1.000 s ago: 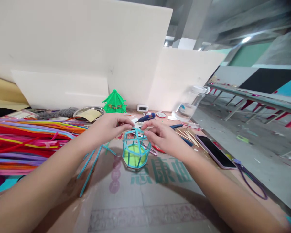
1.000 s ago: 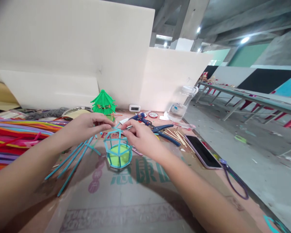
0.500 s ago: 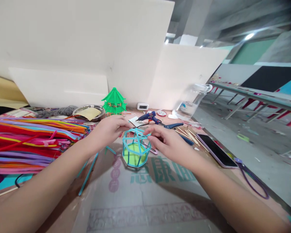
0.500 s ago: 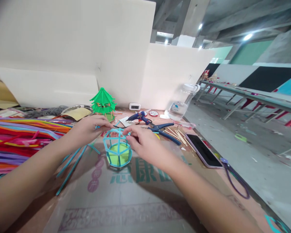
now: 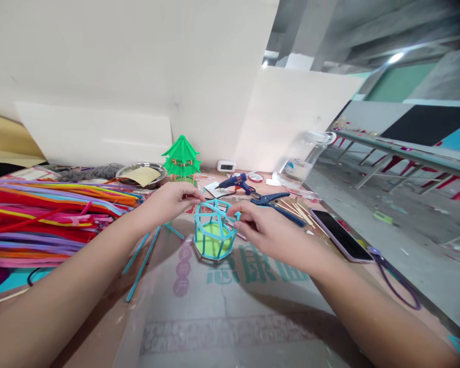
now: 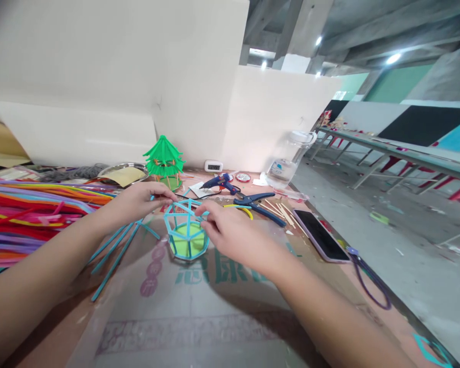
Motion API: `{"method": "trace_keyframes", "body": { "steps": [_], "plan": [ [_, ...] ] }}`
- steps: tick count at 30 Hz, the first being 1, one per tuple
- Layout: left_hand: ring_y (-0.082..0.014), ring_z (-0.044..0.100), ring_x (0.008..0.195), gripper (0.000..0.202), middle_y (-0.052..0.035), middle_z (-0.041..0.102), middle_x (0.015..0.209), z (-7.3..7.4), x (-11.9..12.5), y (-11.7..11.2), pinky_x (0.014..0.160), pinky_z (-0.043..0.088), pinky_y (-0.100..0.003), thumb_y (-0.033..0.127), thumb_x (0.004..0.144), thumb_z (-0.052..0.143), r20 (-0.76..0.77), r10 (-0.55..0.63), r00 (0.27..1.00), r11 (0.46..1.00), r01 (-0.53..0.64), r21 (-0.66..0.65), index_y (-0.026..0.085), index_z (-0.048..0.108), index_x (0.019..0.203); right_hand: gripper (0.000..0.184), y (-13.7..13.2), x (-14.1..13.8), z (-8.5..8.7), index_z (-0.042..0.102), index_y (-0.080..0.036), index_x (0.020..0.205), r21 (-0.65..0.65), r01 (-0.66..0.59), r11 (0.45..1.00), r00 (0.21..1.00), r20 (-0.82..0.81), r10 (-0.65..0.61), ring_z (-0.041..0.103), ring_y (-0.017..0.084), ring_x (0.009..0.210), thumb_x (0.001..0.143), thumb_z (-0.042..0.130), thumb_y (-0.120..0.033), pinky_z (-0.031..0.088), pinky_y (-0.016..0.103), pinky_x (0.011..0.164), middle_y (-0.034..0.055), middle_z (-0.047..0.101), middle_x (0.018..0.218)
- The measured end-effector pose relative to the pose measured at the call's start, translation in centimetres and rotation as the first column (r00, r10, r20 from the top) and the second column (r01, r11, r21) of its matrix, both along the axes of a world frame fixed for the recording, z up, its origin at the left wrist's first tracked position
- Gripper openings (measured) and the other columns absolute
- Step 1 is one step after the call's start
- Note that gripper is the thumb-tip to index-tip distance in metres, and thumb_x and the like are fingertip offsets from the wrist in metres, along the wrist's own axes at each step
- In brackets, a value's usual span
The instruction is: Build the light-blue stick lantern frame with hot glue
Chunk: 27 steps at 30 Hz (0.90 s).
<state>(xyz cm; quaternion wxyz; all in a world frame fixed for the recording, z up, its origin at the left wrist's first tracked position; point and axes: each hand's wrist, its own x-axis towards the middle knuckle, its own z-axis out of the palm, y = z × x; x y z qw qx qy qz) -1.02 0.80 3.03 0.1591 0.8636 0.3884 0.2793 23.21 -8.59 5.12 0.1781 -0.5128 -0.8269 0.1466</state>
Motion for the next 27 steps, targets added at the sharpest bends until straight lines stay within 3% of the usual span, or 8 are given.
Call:
{"method": "trace_keyframes", "body": {
  "steps": [4,8,12,17,19,22,27],
  "plan": [
    [-0.0162,0.065,0.080,0.020,-0.0015,0.074,0.086,0.2,0.1,-0.3,0.073,0.048,-0.024,0.025,0.086,0.055,0.083,-0.054,0.995,0.999,0.053,0.012,0.020,0.074,0.091,0.031,0.3,0.1,-0.1,0.057,-0.023,0.119,0.119,0.016,0.993,1.000,-0.025,-0.013,0.061,0.015,0.072,0.095,0.053,-0.042,0.042,0.026,0.061,0.0017,0.068,0.087],
    [-0.0168,0.065,0.082,0.019,-0.0018,0.073,0.086,1.0,0.4,-1.0,0.075,0.050,-0.025,0.028,0.085,0.057,0.171,-0.070,0.983,0.996,0.079,-0.044,0.019,0.073,0.089,0.024,0.6,-0.2,-0.5,0.063,-0.022,0.116,0.271,-0.012,0.963,1.000,0.026,0.005,0.065,0.019,0.092,0.095,0.054,-0.030,0.048,0.030,0.075,0.0062,0.069,0.112],
    [-0.0173,0.064,0.077,0.021,-0.0028,0.072,0.083,1.8,0.7,-1.5,0.068,0.051,-0.026,0.034,0.082,0.059,0.232,-0.046,0.972,0.990,0.075,-0.120,0.018,0.072,0.083,0.024,0.8,-0.2,-1.0,0.065,-0.021,0.115,0.381,-0.031,0.924,0.997,0.083,-0.001,0.064,0.023,0.106,0.097,0.050,-0.029,0.048,0.035,0.088,0.0073,0.070,0.114],
    [-0.0175,0.064,0.078,0.022,-0.0033,0.072,0.084,2.3,0.6,-1.9,0.068,0.051,-0.027,0.036,0.081,0.060,0.263,-0.029,0.964,0.982,0.077,-0.174,0.018,0.072,0.087,0.035,1.0,0.1,-1.1,0.055,-0.015,0.121,0.543,0.081,0.836,0.988,0.064,-0.138,0.066,0.023,0.088,0.093,0.059,-0.034,0.049,0.033,0.072,0.0097,0.068,0.103],
    [-0.0178,0.065,0.078,0.023,-0.0032,0.071,0.084,2.3,0.6,-2.0,0.067,0.052,-0.027,0.037,0.082,0.060,0.262,-0.022,0.965,0.980,0.073,-0.184,0.019,0.072,0.089,0.031,1.1,0.2,-1.1,0.055,-0.015,0.117,0.580,0.089,0.810,0.985,0.067,-0.156,0.065,0.022,0.085,0.092,0.059,-0.034,0.048,0.031,0.068,0.0091,0.066,0.100],
    [-0.0195,0.065,0.085,0.023,-0.0037,0.072,0.089,2.3,0.5,-2.1,0.069,0.053,-0.027,0.039,0.081,0.062,0.273,-0.032,0.962,0.980,0.084,-0.180,0.020,0.072,0.091,0.014,1.2,0.3,-1.0,0.061,-0.019,0.101,0.598,0.027,0.801,0.985,0.119,-0.122,0.062,0.020,0.083,0.095,0.053,-0.030,0.045,0.030,0.067,0.0073,0.061,0.099],
    [-0.0197,0.066,0.086,0.023,-0.0034,0.073,0.091,2.2,0.3,-2.0,0.072,0.054,-0.028,0.039,0.081,0.064,0.275,-0.012,0.961,0.976,0.071,-0.205,0.021,0.072,0.092,0.013,1.4,0.6,-0.9,0.061,-0.020,0.094,0.600,0.024,0.800,0.991,0.094,-0.100,0.060,0.018,0.081,0.097,0.050,-0.026,0.043,0.029,0.067,0.0072,0.058,0.100]
  ]
}}
